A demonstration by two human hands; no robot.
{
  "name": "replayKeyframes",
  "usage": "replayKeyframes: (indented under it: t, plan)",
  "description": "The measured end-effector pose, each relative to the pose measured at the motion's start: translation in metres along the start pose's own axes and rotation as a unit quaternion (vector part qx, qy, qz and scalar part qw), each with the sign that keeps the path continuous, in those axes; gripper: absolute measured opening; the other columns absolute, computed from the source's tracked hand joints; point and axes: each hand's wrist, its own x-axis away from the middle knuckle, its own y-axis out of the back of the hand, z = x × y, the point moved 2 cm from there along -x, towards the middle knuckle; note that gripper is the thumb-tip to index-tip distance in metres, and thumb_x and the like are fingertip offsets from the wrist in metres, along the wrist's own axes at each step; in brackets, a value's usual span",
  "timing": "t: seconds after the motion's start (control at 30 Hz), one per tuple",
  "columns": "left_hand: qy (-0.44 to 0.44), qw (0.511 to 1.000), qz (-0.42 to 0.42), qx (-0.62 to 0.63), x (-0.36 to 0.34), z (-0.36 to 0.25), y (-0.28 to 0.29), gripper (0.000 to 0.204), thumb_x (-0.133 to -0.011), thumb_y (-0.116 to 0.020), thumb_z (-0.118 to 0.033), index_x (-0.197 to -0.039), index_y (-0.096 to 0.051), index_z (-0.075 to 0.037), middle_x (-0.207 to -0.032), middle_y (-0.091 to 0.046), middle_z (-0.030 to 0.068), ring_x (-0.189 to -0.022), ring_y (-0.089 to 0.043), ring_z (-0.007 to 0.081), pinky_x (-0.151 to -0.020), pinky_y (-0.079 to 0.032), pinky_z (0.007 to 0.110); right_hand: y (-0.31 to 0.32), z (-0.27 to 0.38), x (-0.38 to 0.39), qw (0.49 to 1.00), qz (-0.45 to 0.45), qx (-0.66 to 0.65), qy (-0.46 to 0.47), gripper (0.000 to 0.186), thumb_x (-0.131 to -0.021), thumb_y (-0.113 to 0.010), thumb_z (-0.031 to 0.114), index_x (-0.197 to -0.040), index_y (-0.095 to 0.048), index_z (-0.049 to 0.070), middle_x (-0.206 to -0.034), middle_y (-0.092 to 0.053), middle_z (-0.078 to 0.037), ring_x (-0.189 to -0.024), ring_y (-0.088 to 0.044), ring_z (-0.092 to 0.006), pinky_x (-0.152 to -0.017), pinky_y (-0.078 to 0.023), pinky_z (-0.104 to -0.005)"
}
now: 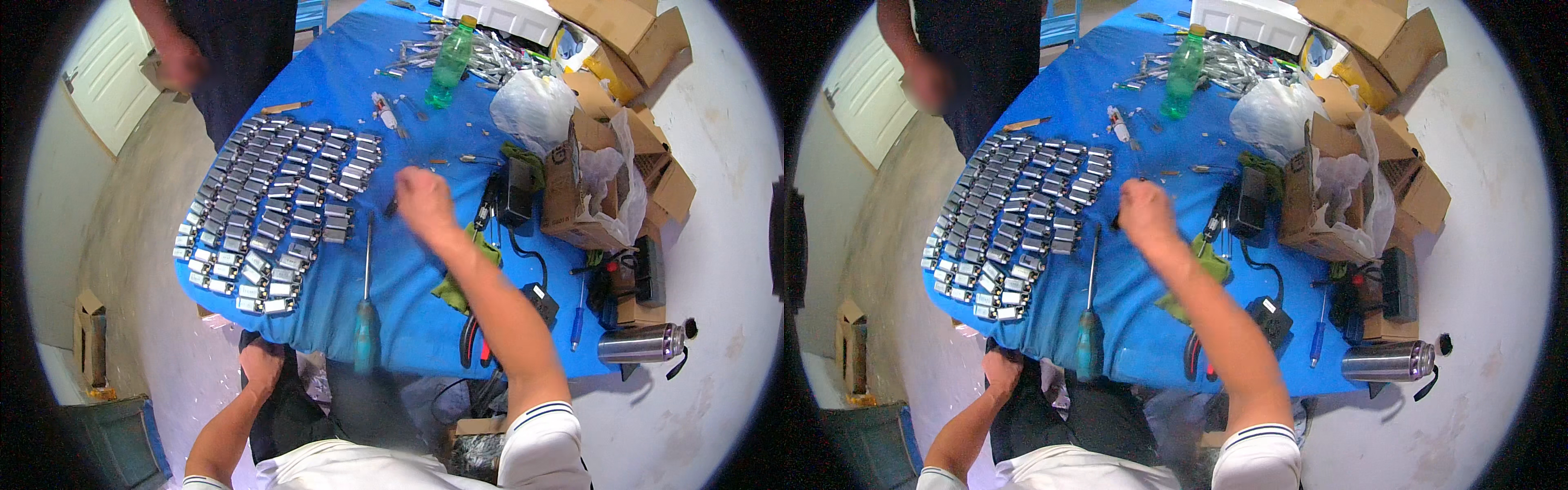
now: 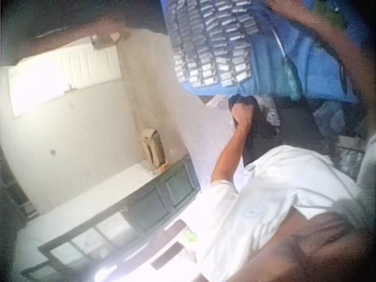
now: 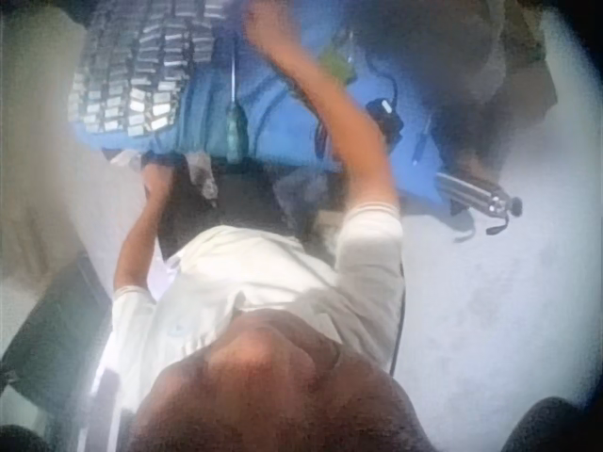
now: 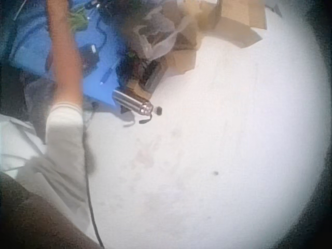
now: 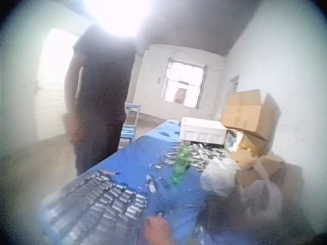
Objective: The person sits at a table covered with a blue cloth, surrounded by numerous small silver electronic components. They pick up a component and use a screwdriver to pry open its casing. Later, they use a pair of pliers to further manipulate the component's internal parts.
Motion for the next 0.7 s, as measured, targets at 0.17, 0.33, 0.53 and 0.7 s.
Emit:
replayKeyframes:
  t: [0.17, 0.33, 0.53, 0.7]
  plan:
    - [0.009, 1.000, 0.002, 0.015, -0.002, 0.010, -0.015, 0.021, -0.072, -0.067, -0.026, -0.074, -0.066, -0.005, -0.075, -0.066, 0.0183, -0.071, -0.063, 0.0393, -0.061, -0.049, 0.047, 0.038, -0.101, -0.052, 0.984, -0.033, 0.065, -0.160, 0.017, -0.078, -0.056, 0.012, -0.085, -0.069, 0.004, -0.088, -0.066, -0.021, -0.084, -0.063, -0.0392, -0.077, -0.050, -0.0465]
    - [0.086, 0.986, 0.073, 0.121, -0.005, 0.003, -0.014, 0.041, -0.080, -0.063, -0.035, -0.110, -0.063, -0.007, -0.106, -0.066, 0.0174, -0.100, -0.063, 0.0329, -0.082, -0.051, 0.041, 0.068, -0.184, -0.119, 0.968, -0.044, 0.118, -0.215, 0.026, -0.071, -0.057, 0.012, -0.093, -0.071, 0.007, -0.097, -0.067, -0.017, -0.092, -0.064, -0.0361, -0.084, -0.050, -0.0425]
    - [0.171, 0.931, 0.155, 0.282, 0.010, 0.031, -0.049, 0.048, -0.086, -0.054, -0.039, -0.124, -0.053, -0.009, -0.123, -0.057, 0.0139, -0.112, -0.055, 0.0305, -0.095, -0.043, 0.041, 0.069, -0.268, -0.175, 0.972, -0.034, 0.175, -0.155, 0.036, -0.075, -0.053, 0.009, -0.109, -0.067, 0.009, -0.105, -0.066, -0.018, -0.099, -0.063, -0.0348, -0.089, -0.049, -0.0416]
    - [0.184, 0.938, 0.242, 0.166, 0.021, 0.032, -0.055, 0.049, -0.087, -0.054, -0.038, -0.126, -0.051, -0.010, -0.125, -0.055, 0.0131, -0.114, -0.053, 0.0296, -0.097, -0.042, 0.042, 0.041, -0.289, -0.215, 0.965, 0.021, 0.210, -0.157, 0.048, -0.077, -0.051, 0.007, -0.123, -0.058, 0.014, -0.119, -0.060, -0.018, -0.109, -0.059, -0.0332, -0.095, -0.045, -0.0400]
